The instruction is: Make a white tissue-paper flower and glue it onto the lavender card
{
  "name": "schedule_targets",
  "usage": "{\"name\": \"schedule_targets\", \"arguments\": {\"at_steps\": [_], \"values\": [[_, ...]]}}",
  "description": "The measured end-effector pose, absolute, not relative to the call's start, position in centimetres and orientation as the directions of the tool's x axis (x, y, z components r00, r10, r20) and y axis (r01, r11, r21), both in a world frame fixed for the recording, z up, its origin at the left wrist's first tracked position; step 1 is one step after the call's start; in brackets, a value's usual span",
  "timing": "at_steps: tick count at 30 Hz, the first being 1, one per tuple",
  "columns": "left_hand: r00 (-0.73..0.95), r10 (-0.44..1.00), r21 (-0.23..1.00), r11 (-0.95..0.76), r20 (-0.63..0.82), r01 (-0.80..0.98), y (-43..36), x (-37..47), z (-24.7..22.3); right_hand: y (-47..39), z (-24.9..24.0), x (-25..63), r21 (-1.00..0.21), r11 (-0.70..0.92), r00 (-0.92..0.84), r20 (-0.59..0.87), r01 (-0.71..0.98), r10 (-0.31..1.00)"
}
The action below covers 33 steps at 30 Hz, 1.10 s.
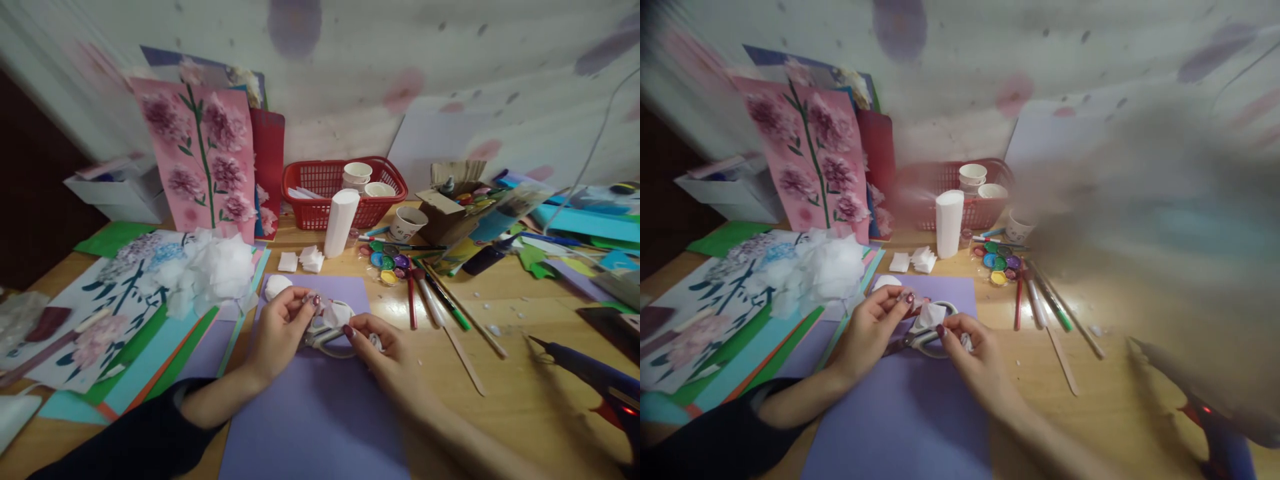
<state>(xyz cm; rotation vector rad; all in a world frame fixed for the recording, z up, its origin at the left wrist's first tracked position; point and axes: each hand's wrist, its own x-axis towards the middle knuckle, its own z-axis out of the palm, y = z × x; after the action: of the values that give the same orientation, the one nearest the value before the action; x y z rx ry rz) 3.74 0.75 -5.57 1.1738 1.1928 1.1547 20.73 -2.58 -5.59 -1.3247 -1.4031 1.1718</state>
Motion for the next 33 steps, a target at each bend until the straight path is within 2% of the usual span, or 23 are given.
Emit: {"name": "schedule_targets", "arguments": {"at_steps": [4, 6, 10, 13, 17, 25, 33], "values": [[-0.068, 0.998, 0.991, -0.002, -0.007, -0.134, 1.2, 3.6, -5.5, -2.5, -5.5, 20.7, -0.974, -0.032, -0.03, -0.039, 0.224, 0.999], [-0.078, 0.994, 0.994, -0.081, 0.075, -0.071, 1.3, 3.5, -5.8, -2.4, -5.5, 20.7, -0.974, -0.042, -0.014, -0.046, 0.225, 0.999], [0.142, 0.948, 0.925, -0.311, 0.286, 0.219, 1.0, 3.2, -6.0, -2.2, -5.6, 20.6, -0.979, -0.024, -0.023, -0.03, 0.205, 0.999], [0.287, 0.886, 0.848, -0.442, 0.363, 0.292, 0.5, 3.4, -5.7, -2.3, -5.6, 20.6, -0.982, -0.003, -0.038, -0.011, 0.19, 0.999], [0.334, 0.899, 0.898, -0.37, 0.282, 0.237, 0.0, 3.8, -5.2, -2.5, -5.7, 20.6, -0.983, 0.01, -0.058, 0.0, 0.184, 0.998], [0.3, 0.949, 0.983, -0.138, 0.096, 0.121, -0.1, 4.1, -5.6, -2.4, -5.4, 20.7, -0.97, 0.012, -0.051, 0.0, 0.242, 0.999], [0.082, 0.997, 0.999, -0.009, 0.005, 0.045, 0.6, 4.0, -5.6, -2.5, -5.6, 20.9, -0.981, -0.07, -0.085, -0.086, 0.181, 0.993]]}}
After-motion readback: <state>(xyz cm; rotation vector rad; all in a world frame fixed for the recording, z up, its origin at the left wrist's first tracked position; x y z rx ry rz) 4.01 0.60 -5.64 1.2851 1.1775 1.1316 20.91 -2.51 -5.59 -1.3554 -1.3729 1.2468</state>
